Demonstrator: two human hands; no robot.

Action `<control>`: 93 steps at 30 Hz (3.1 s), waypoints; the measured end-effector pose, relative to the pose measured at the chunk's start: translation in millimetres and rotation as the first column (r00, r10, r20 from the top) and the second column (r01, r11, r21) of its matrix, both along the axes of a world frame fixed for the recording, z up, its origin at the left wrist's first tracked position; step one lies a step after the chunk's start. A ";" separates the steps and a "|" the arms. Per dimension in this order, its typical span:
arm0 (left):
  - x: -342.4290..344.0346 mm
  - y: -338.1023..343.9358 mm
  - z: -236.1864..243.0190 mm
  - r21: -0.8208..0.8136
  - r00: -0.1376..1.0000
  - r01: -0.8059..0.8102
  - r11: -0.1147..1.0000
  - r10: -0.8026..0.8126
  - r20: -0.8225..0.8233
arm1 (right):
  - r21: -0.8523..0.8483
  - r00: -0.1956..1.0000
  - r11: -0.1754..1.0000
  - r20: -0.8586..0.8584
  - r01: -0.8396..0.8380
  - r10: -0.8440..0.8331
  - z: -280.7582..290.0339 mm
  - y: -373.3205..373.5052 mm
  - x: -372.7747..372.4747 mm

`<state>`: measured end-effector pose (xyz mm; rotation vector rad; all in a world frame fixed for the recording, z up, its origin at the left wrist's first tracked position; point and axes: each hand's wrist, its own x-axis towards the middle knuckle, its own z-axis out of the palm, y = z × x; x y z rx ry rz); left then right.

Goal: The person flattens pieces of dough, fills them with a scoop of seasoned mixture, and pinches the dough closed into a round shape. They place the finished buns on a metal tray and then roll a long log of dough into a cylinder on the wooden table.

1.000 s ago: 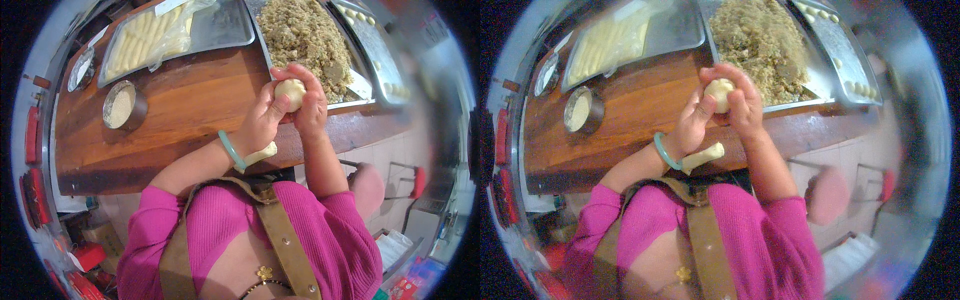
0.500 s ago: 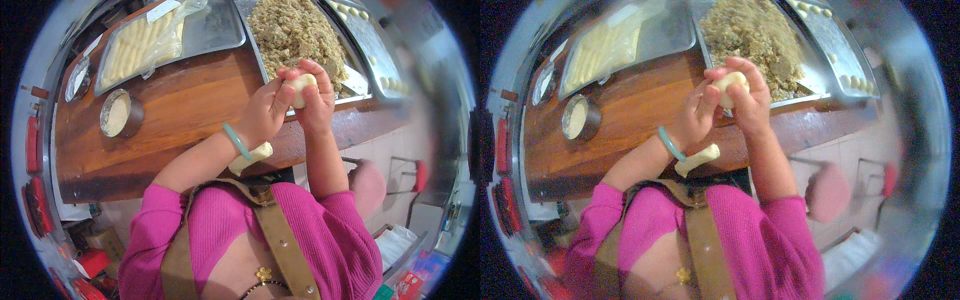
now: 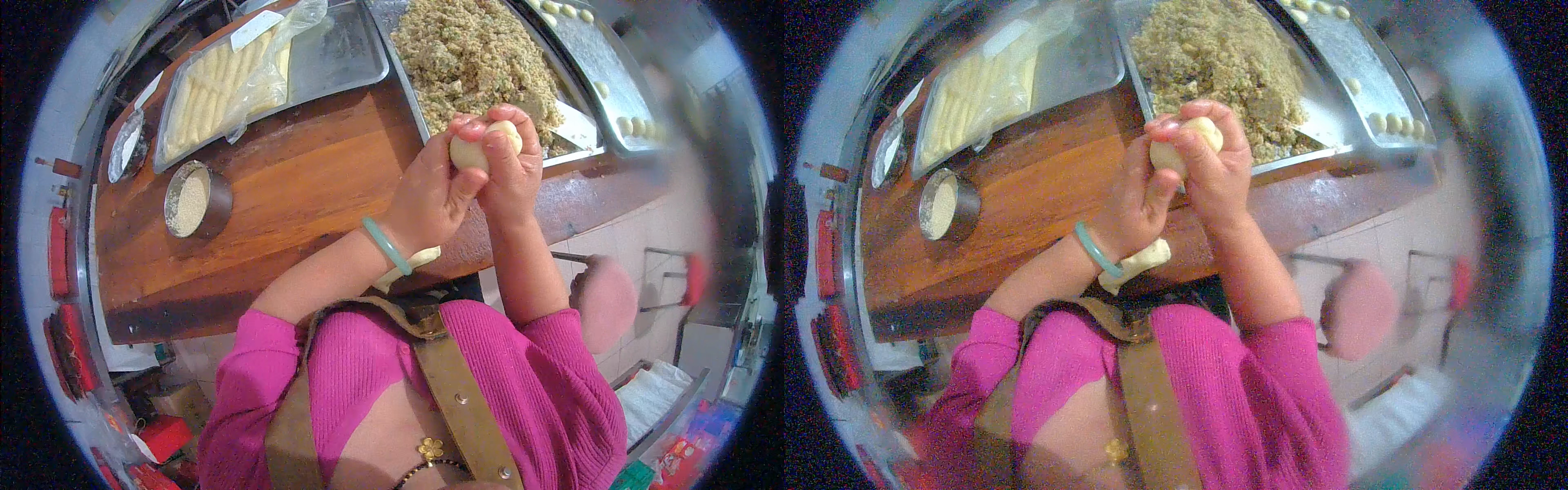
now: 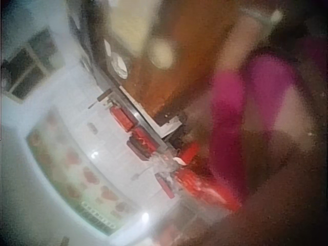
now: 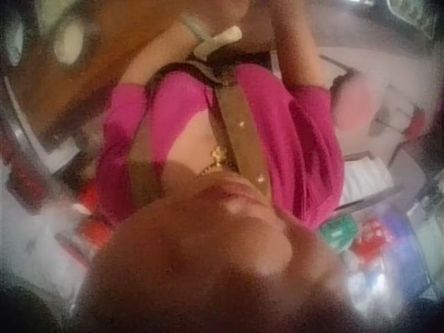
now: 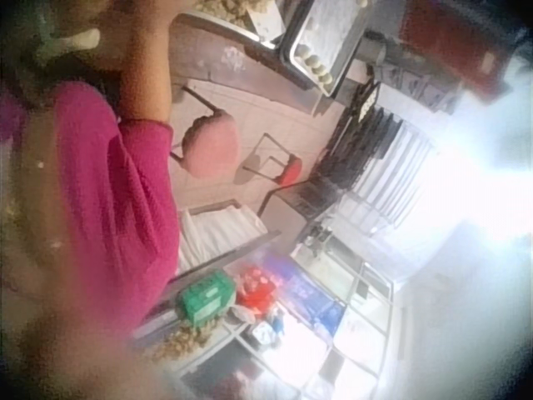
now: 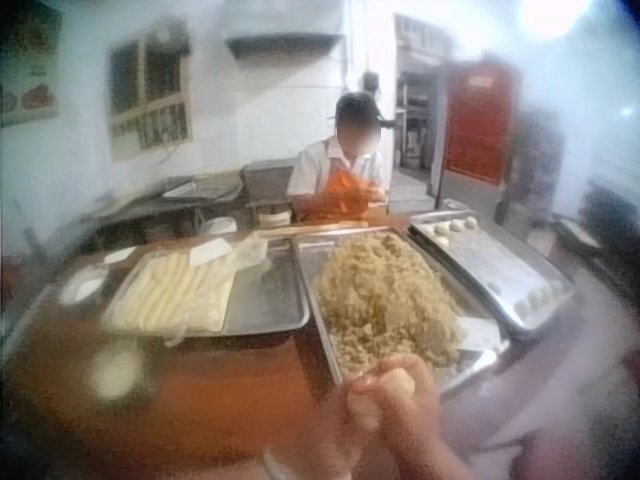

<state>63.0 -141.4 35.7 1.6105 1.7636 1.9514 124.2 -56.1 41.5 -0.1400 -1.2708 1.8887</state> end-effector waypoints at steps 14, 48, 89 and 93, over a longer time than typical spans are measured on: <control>-1.7 -8.9 -3.0 -0.015 0.984 0.142 0.990 -0.140 0.107 | 0.083 0.976 0.975 -0.047 -0.207 0.211 -3.1 0.0 -2.9; -17.4 -23.6 -9.2 -0.055 0.819 0.316 0.947 -0.242 0.521 | 0.347 0.907 0.865 -0.081 -0.363 0.413 -14.6 5.0 -19.1; -32.5 -39.3 -0.5 -0.012 0.849 0.160 0.987 -0.131 0.511 | 0.170 0.914 0.971 0.396 -0.170 0.091 9.0 -3.9 3.7; -47.3 -41.1 -1.3 -0.122 0.721 0.258 0.958 -0.107 0.684 | 0.540 0.911 0.828 0.401 -0.150 -0.096 9.5 -8.8 -2.1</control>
